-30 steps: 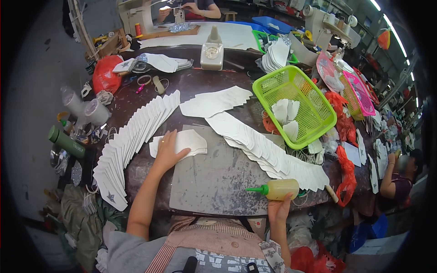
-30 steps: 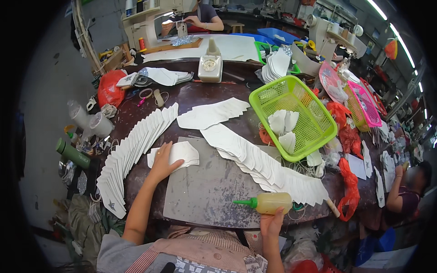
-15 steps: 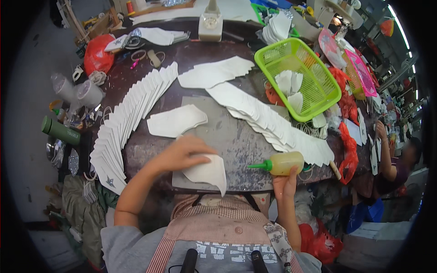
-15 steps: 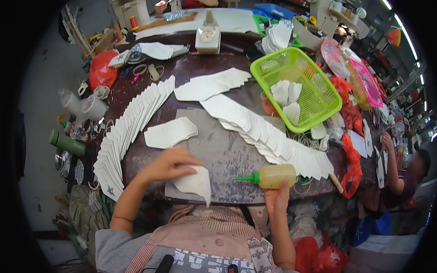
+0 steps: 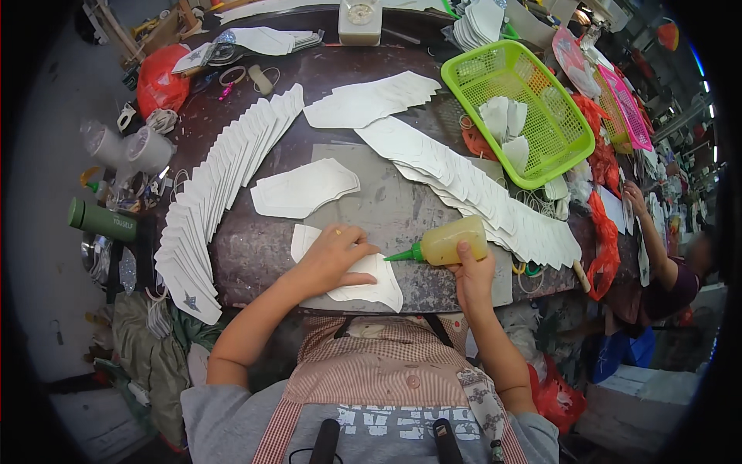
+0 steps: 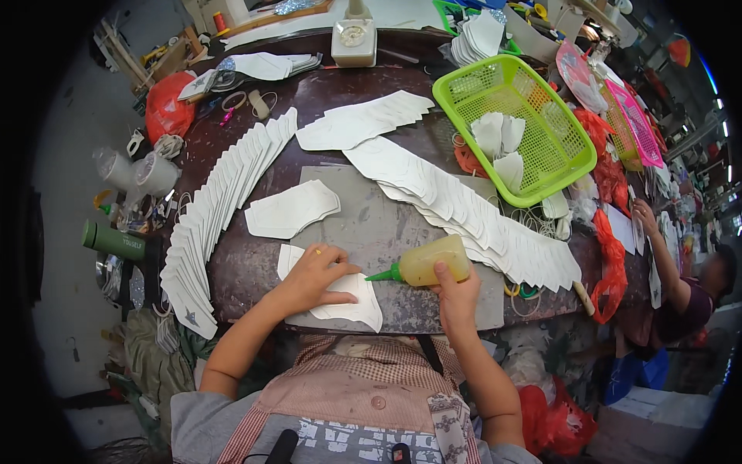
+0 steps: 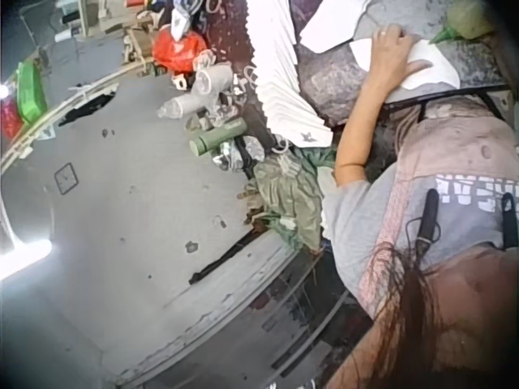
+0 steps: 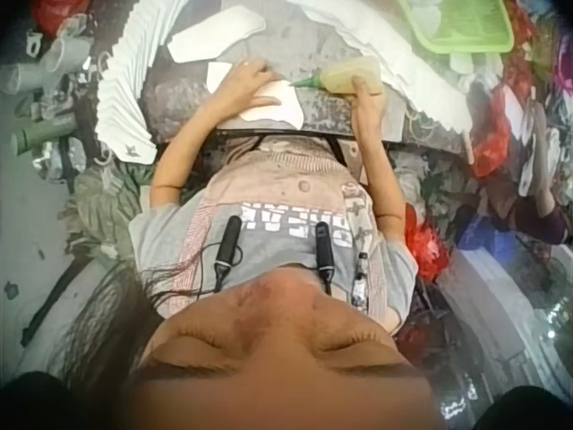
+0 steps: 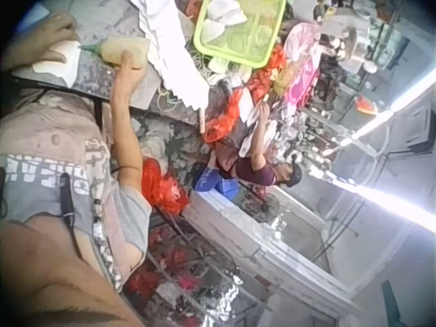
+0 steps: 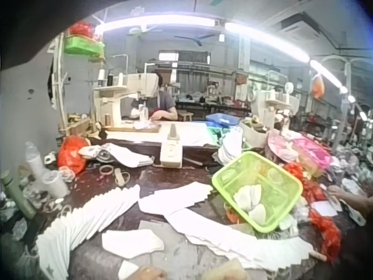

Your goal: The person applies glue from a squeeze bottle onto the edges of white fabric pieces and stacks them on a table. The person repeatedly picks up a fabric piece, applies glue, and places it on a growing pile of treated pieces.

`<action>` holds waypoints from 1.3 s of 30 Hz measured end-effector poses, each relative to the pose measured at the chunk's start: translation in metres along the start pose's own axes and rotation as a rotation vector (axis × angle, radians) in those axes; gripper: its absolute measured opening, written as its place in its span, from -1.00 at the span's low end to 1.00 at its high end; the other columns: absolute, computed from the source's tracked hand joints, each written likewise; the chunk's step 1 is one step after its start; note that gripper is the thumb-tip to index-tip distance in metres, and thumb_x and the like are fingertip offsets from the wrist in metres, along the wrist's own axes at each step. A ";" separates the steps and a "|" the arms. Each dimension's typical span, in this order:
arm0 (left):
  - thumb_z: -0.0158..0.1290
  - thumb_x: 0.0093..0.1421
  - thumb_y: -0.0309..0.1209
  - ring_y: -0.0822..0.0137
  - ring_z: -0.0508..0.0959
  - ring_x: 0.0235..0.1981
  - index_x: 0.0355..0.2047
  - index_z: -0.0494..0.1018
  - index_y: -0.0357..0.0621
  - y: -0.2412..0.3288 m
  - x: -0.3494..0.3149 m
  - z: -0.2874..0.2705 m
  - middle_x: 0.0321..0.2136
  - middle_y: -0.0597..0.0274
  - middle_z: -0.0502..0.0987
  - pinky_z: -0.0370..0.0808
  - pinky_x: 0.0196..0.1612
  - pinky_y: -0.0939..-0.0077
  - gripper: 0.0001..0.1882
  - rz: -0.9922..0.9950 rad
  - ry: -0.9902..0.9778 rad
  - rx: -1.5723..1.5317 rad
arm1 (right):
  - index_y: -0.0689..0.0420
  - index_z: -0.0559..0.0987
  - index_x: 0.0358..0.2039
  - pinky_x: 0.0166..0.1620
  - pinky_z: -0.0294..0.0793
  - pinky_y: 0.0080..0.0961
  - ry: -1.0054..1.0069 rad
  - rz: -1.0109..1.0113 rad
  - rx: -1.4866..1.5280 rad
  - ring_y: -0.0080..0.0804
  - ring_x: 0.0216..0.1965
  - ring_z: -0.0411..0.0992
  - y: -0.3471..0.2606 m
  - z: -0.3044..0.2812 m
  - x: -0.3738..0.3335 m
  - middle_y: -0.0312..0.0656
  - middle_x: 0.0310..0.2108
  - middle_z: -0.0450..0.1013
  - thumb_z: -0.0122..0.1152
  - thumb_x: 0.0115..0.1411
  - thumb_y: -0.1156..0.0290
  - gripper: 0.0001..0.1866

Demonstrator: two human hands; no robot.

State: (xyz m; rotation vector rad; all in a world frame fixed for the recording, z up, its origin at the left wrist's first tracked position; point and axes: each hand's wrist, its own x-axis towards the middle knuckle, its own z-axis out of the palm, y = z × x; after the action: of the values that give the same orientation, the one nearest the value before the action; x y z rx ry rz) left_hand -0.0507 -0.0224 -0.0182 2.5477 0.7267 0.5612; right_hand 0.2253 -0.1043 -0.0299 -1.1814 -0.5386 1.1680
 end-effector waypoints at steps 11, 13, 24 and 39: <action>0.27 0.01 -0.05 0.09 0.43 -0.12 -0.11 0.53 -0.08 -0.001 0.000 0.002 -0.19 0.12 0.43 0.33 0.05 0.19 -0.48 0.013 0.002 0.009 | 0.30 0.48 -0.02 -0.19 0.53 -0.56 -0.029 -0.027 -0.095 -0.47 -0.23 0.51 -0.004 -0.012 -0.009 -0.19 -0.21 0.51 0.39 0.18 0.25 -0.52; 0.27 0.00 -0.05 0.08 0.43 -0.12 -0.11 0.53 -0.07 -0.001 0.001 0.001 -0.19 0.12 0.43 0.33 0.05 0.18 -0.48 0.010 0.001 0.015 | 0.31 0.48 -0.02 -0.16 0.51 -0.55 -0.036 -0.031 -0.122 -0.48 -0.22 0.50 -0.004 -0.018 -0.012 -0.19 -0.21 0.52 0.40 0.17 0.24 -0.51; 0.32 -0.04 -0.08 0.12 0.43 -0.12 -0.11 0.53 -0.03 0.003 0.002 0.000 -0.19 0.18 0.42 0.31 0.09 0.19 -0.49 -0.037 -0.020 -0.004 | 0.31 0.49 0.00 -0.13 0.49 -0.54 0.019 -0.037 -0.174 -0.50 -0.23 0.48 -0.005 -0.041 -0.038 -0.21 -0.21 0.52 0.44 0.12 0.22 -0.45; 0.28 0.01 -0.09 0.07 0.42 -0.06 -0.08 0.48 -0.05 0.007 0.005 -0.002 -0.15 0.13 0.42 0.31 0.07 0.16 -0.49 -0.045 -0.030 0.046 | 0.32 0.48 -0.03 -0.05 0.48 -0.47 0.085 -0.062 -0.317 -0.45 -0.16 0.48 -0.003 -0.046 -0.092 -0.17 -0.17 0.51 0.36 0.18 0.25 -0.52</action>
State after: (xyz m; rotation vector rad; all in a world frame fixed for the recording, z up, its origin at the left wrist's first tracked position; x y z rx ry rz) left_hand -0.0451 -0.0242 -0.0119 2.5692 0.7923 0.4958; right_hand 0.2313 -0.2067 -0.0226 -1.4671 -0.7083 0.9975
